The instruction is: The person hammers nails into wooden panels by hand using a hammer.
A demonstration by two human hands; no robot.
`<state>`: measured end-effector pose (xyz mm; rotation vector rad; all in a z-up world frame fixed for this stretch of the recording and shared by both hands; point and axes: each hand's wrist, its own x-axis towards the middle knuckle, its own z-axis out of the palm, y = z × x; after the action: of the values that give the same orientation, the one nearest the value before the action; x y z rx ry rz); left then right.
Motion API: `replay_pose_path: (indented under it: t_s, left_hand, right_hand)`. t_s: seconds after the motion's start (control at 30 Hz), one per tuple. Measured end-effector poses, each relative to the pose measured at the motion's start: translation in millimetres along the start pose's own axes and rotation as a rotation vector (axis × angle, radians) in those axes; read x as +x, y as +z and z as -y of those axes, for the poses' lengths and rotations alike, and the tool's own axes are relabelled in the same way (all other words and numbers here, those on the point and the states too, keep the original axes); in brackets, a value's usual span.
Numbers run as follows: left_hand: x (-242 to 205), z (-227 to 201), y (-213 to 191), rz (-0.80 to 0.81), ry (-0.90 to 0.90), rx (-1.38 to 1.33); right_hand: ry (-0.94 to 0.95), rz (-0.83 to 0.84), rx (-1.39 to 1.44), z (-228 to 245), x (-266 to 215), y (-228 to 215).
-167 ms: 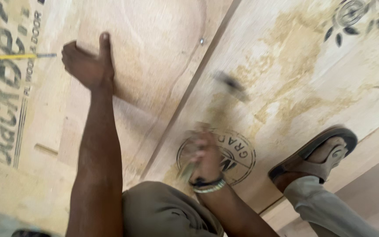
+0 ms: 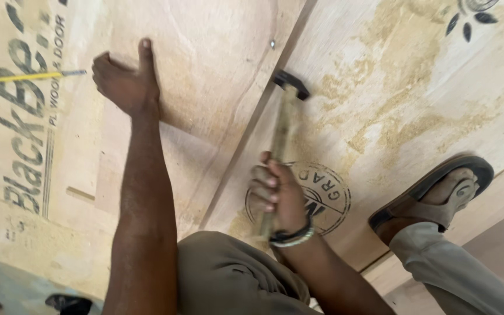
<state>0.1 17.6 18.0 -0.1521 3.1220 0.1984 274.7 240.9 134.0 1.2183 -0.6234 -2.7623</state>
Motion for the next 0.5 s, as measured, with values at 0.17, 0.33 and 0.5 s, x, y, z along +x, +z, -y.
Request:
replay_pose_path:
  t_s: [0.17,0.33,0.5]
  left_hand:
    - [1.4,-7.0,-2.9,-0.001,-0.02,-0.007]
    - [5.9,-2.6,-3.3,0.011,-0.058,0.04]
    - [-2.0,10.1,-3.4,-0.038,0.086,0.072]
  right_hand:
    - [-0.591,-0.328,-0.251,59.2,-8.1,-12.3]
    - [-0.422,0.178,0.198,17.1,24.4,-14.1]
    - [0.167,0.027,0.038,31.4,15.9,-0.4]
